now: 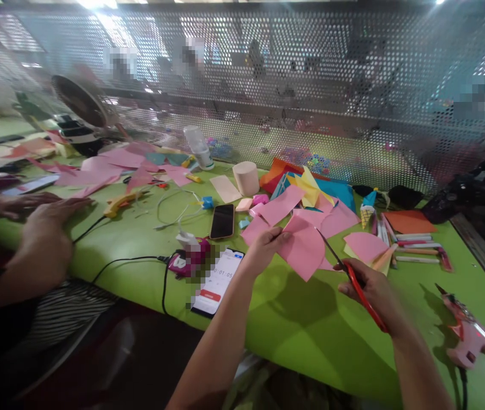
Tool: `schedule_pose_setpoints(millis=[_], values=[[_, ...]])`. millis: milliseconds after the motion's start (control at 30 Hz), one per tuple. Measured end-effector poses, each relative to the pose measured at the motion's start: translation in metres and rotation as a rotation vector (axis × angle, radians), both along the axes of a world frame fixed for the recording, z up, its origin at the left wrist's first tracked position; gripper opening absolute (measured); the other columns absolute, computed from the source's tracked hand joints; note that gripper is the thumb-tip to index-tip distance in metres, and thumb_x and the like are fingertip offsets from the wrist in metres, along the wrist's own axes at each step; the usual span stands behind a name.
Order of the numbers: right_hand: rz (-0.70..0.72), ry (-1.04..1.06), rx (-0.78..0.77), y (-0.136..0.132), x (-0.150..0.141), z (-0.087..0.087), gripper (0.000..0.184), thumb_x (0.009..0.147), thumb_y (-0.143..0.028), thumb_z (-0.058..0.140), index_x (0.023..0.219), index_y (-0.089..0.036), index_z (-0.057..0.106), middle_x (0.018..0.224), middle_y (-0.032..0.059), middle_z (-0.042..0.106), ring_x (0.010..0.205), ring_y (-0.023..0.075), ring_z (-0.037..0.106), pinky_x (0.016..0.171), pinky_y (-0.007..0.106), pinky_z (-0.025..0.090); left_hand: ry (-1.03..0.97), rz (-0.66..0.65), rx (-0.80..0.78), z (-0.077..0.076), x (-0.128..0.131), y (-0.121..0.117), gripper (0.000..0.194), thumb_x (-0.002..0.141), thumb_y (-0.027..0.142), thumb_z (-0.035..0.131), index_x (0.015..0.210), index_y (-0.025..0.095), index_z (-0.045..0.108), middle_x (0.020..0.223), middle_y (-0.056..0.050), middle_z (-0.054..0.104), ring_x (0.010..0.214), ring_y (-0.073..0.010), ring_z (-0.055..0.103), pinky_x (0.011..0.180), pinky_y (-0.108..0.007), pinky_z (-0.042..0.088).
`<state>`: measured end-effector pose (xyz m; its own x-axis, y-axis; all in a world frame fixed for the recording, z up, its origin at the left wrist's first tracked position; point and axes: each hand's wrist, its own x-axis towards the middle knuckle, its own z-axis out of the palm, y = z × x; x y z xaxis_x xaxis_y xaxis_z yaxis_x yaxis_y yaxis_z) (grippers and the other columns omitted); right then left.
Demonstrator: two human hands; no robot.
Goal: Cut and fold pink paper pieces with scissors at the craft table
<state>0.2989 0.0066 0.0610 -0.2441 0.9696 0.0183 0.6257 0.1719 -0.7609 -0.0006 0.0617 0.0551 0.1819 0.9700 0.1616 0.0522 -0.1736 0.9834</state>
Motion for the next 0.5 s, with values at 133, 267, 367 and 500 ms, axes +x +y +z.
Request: schedule_pose_setpoints(millis=[133,267,367,500], values=[[0.11,0.01,-0.064,-0.0029,0.0007,0.0063,0.053,0.089,-0.064,0.065,0.124,-0.023,0.065,0.083,0.0006,0.058,0.07,0.019,0.054,0.063,0.031,0.044,0.033,-0.01,-0.003,0.0028,0.0003,-0.0013,0.056,0.088,0.067,0.062,0.067,0.021,0.041,0.066,0.005,0.031,0.063,-0.0107,0.031,0.058,-0.027,0.02],[0.143,0.035,-0.093,-0.0046,-0.0002,0.0065,0.053,0.091,-0.063,0.063,0.128,-0.025,0.06,0.084,-0.0007,0.055,0.073,0.0195,0.053,0.065,0.03,0.044,0.052,-0.02,-0.01,0.0021,0.0025,-0.0025,0.055,0.088,0.066,0.063,0.066,0.021,0.041,0.066,0.005,0.031,0.062,-0.0107,0.031,0.057,-0.027,0.02],[0.139,0.041,-0.111,-0.0043,-0.0007,0.0054,0.051,0.092,-0.062,0.062,0.13,-0.027,0.059,0.087,0.0001,0.058,0.076,0.0205,0.055,0.067,0.03,0.045,0.03,-0.038,-0.019,0.0005,0.0035,-0.0026,0.054,0.088,0.066,0.063,0.068,0.021,0.042,0.066,0.005,0.032,0.062,-0.0107,0.031,0.057,-0.027,0.021],[0.129,0.073,-0.118,-0.0043,-0.0026,0.0063,0.053,0.09,-0.065,0.062,0.127,-0.026,0.061,0.082,-0.0005,0.056,0.071,0.0195,0.053,0.064,0.03,0.044,0.03,-0.047,-0.011,0.0009,0.0031,-0.0023,0.055,0.087,0.067,0.063,0.067,0.021,0.042,0.066,0.004,0.032,0.063,-0.011,0.031,0.057,-0.027,0.021]])
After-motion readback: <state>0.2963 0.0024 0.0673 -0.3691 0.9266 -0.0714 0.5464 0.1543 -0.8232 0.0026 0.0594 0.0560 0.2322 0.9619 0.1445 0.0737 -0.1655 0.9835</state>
